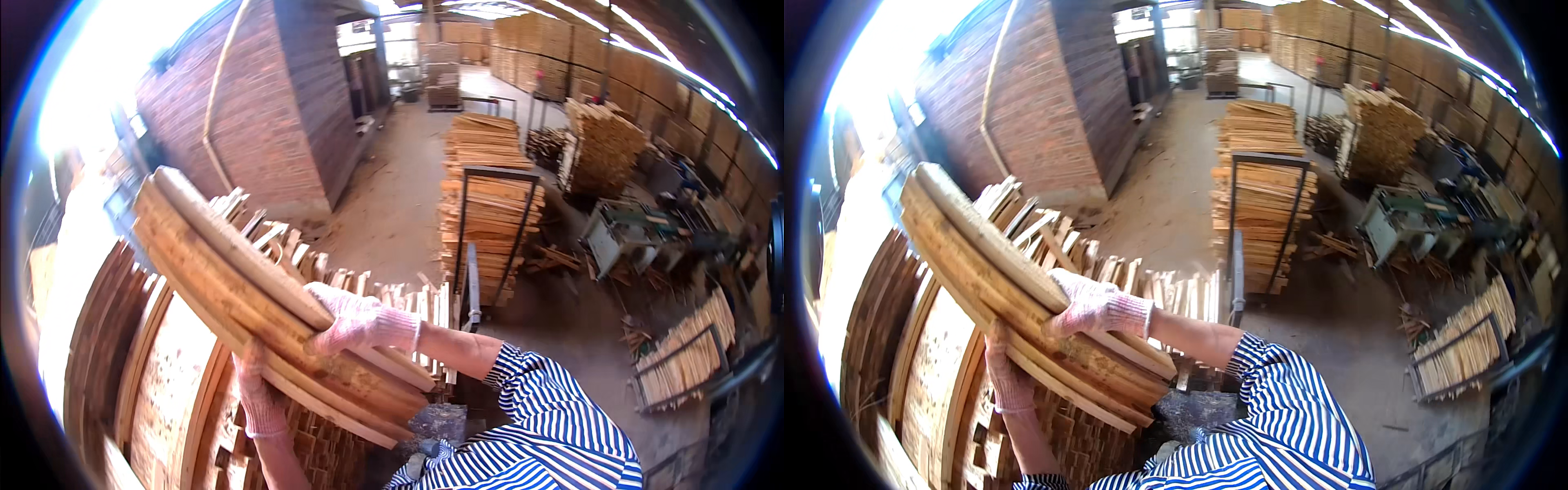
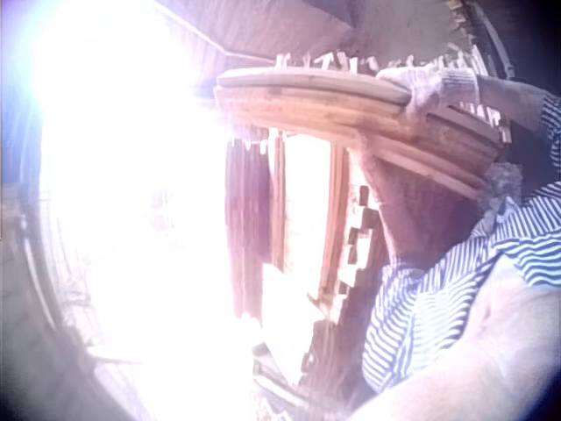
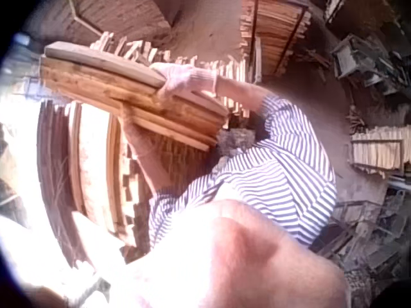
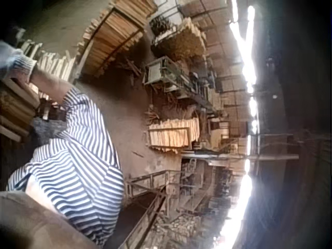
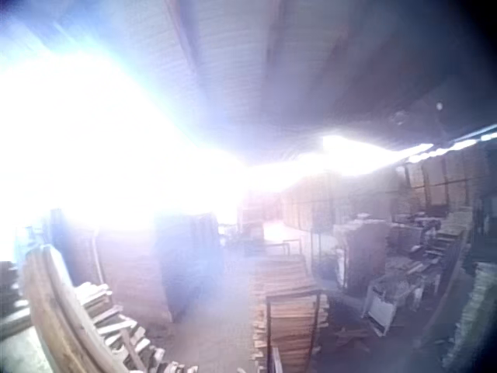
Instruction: The person repeatedly picks up small wooden planks from a large pile and places them onto a vertical rack. The worker wears pink gloves and a striped shirt, handling the wood by hand to organize the pieces into a neat, upright stack.
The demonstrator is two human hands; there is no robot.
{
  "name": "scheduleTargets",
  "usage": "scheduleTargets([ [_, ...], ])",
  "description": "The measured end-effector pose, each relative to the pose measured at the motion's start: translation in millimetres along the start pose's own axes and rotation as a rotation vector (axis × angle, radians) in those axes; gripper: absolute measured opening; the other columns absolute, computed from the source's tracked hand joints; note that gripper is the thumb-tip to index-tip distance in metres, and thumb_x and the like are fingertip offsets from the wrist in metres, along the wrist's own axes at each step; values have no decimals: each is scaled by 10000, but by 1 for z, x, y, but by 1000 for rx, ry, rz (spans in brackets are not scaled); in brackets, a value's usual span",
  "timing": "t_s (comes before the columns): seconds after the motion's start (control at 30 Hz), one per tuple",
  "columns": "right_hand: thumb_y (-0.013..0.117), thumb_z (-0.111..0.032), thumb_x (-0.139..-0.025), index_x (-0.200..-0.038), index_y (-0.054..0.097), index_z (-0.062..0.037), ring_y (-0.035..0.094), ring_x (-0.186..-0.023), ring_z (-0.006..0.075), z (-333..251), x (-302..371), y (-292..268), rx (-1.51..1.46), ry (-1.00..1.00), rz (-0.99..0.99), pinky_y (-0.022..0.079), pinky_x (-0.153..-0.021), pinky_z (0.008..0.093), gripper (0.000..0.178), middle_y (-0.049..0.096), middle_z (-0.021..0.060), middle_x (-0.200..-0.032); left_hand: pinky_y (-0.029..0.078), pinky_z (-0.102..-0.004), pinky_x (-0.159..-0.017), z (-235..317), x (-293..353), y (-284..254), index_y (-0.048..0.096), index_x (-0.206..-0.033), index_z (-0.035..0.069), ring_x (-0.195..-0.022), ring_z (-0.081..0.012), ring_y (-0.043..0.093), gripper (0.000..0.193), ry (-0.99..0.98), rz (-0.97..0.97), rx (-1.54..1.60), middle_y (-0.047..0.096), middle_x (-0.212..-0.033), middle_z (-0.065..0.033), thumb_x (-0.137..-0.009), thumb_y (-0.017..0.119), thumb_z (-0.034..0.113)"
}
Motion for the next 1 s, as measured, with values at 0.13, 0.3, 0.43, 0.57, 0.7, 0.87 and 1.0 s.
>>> scheduleTargets([
  [0.13,844,-312,-758,-1470,367,68,560,-1169,213,-14,-22,17,4,-42,-88,493,-974,322,937,561,182,-1341,568,-439,-933,29,5,-9,482,-1402,31,-1106,-304,631,744,9,-30,121,616,-1239,-155,-846,744,450],
  [0.3,818,-485,-693,-1329,428,82,578,-1119,291,-42,-71,35,156,-228,-206,470,-999,401,937,587,247,-1206,557,-437,-976,51,9,-47,537,-1343,-17,-1060,-310,664,914,294,180,79,667,-1163,-154,-739,823,606],
  [0.43,712,-417,-681,-1156,523,1,537,-585,161,-99,-94,77,615,-10,-386,439,-461,313,660,629,54,-795,460,-459,-1134,70,27,-132,431,-1489,97,-1281,-275,541,826,357,199,-87,511,-1434,-132,-875,662,601],
  [0.57,796,-459,-613,-1157,587,72,664,-868,293,-81,-133,120,276,-224,-432,544,-721,368,788,675,194,-994,366,-538,-1195,62,50,-169,291,-1561,351,-1459,-270,341,593,895,316,-443,245,-1631,-22,-1019,452,530],
  [0.7,828,-481,-608,-1143,587,94,667,-938,311,-108,-139,151,200,-88,-595,531,-809,390,821,682,222,-1039,379,-503,-1183,88,75,-187,264,-1569,284,-1436,-277,361,631,755,432,-279,253,-1619,-57,-1021,456,531],
  [0.87,849,-536,-603,-1171,576,59,661,-1005,319,-103,-155,220,465,-63,-499,522,-867,410,867,676,221,-1088,428,-470,-1137,99,110,-201,282,-1561,191,-1397,-278,405,655,684,321,25,301,-1590,-87,-1025,464,520],
  [1.0,800,-376,-640,-1205,580,55,640,-1007,302,-109,-143,266,306,-102,-615,523,-843,398,744,665,193,-1085,467,-444,-1101,120,151,-224,296,-1555,117,-1365,-279,440,682,653,224,221,340,-1567,-112,-1028,471,512],
])
Point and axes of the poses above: each hand's wrist, its own x-axis away from the middle knuckle, its own y-axis out of the palm, z = x × y, the point moved 1 cm from there along -x, towards the middle knuckle
